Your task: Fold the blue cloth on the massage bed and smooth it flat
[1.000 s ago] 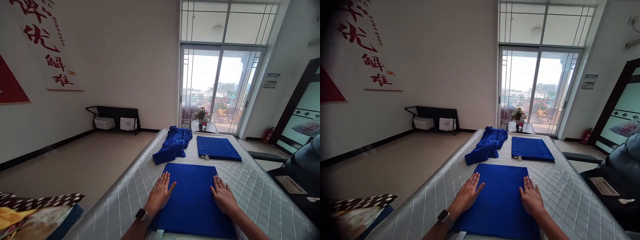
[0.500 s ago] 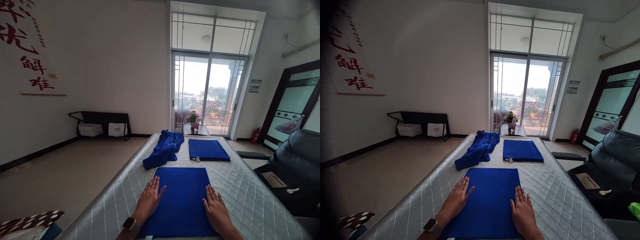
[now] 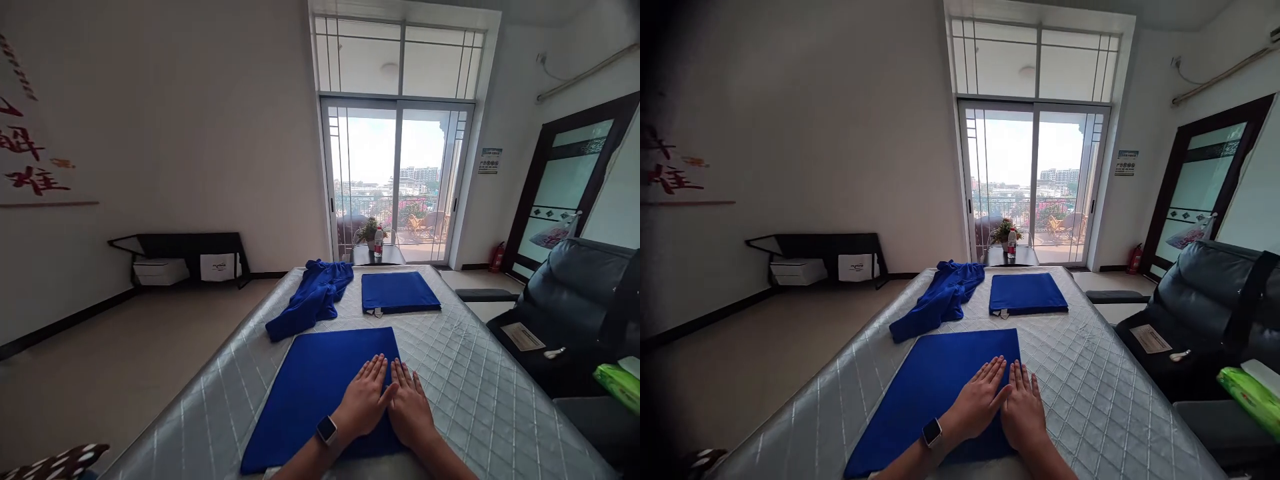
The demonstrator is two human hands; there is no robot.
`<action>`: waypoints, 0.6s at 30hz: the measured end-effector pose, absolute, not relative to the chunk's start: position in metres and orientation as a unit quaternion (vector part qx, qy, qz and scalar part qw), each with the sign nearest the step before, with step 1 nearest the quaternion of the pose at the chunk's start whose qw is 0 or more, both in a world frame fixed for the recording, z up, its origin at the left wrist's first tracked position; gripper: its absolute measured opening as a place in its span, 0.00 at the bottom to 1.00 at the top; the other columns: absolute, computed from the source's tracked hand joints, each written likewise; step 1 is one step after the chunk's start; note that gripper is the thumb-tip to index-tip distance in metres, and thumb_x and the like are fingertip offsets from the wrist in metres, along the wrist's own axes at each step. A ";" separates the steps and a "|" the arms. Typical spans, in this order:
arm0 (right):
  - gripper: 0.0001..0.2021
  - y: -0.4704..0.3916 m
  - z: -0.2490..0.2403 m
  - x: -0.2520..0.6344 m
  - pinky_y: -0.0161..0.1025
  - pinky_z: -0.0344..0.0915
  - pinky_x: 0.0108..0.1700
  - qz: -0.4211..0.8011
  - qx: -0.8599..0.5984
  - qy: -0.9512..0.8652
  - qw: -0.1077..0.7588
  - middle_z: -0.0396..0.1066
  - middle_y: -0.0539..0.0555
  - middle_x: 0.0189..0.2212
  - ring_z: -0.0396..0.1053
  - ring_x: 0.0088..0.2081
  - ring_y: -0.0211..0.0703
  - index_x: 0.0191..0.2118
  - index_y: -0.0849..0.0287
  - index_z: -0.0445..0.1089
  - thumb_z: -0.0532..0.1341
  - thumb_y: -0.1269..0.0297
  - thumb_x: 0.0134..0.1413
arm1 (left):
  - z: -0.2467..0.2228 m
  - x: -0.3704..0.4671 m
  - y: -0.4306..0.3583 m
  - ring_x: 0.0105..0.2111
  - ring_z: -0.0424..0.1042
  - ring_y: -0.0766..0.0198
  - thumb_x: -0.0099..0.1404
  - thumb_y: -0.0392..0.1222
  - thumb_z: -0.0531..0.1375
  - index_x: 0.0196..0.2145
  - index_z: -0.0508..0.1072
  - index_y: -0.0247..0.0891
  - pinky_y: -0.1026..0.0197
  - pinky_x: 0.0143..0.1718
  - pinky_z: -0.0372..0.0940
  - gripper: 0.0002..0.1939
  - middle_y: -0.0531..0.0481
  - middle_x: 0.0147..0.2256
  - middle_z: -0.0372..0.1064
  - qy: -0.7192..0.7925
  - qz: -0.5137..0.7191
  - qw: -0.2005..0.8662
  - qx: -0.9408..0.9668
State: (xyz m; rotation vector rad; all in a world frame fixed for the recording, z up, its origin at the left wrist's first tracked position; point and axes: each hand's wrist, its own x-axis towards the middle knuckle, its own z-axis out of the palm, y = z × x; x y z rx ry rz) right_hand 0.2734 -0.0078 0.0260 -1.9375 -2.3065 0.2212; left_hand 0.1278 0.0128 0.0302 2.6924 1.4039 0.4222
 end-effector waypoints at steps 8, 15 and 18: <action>0.30 -0.004 0.019 0.279 0.50 0.30 0.70 0.120 -0.639 -0.752 0.109 0.35 0.56 0.71 0.31 0.71 0.46 0.71 0.65 0.39 0.37 0.58 0.67 | 0.011 0.110 0.021 0.68 0.47 0.54 0.75 0.59 0.37 0.69 0.51 0.35 0.47 0.67 0.51 0.34 0.42 0.69 0.47 0.501 0.105 0.017 0.859; 0.31 -0.004 0.022 0.277 0.50 0.30 0.70 0.131 -0.647 -0.743 0.115 0.35 0.54 0.71 0.32 0.71 0.44 0.71 0.64 0.39 0.38 0.58 0.67 | -0.008 -0.011 0.004 0.68 0.47 0.54 0.74 0.59 0.40 0.69 0.48 0.41 0.45 0.67 0.51 0.32 0.45 0.69 0.45 0.583 0.093 -0.001 0.807; 0.31 -0.006 0.026 0.275 0.49 0.30 0.70 0.113 -0.650 -0.745 0.100 0.36 0.55 0.71 0.33 0.71 0.44 0.71 0.66 0.40 0.38 0.59 0.66 | -0.022 -0.065 -0.009 0.68 0.48 0.55 0.75 0.56 0.40 0.69 0.51 0.46 0.45 0.66 0.51 0.29 0.48 0.69 0.46 0.576 0.089 -0.029 0.812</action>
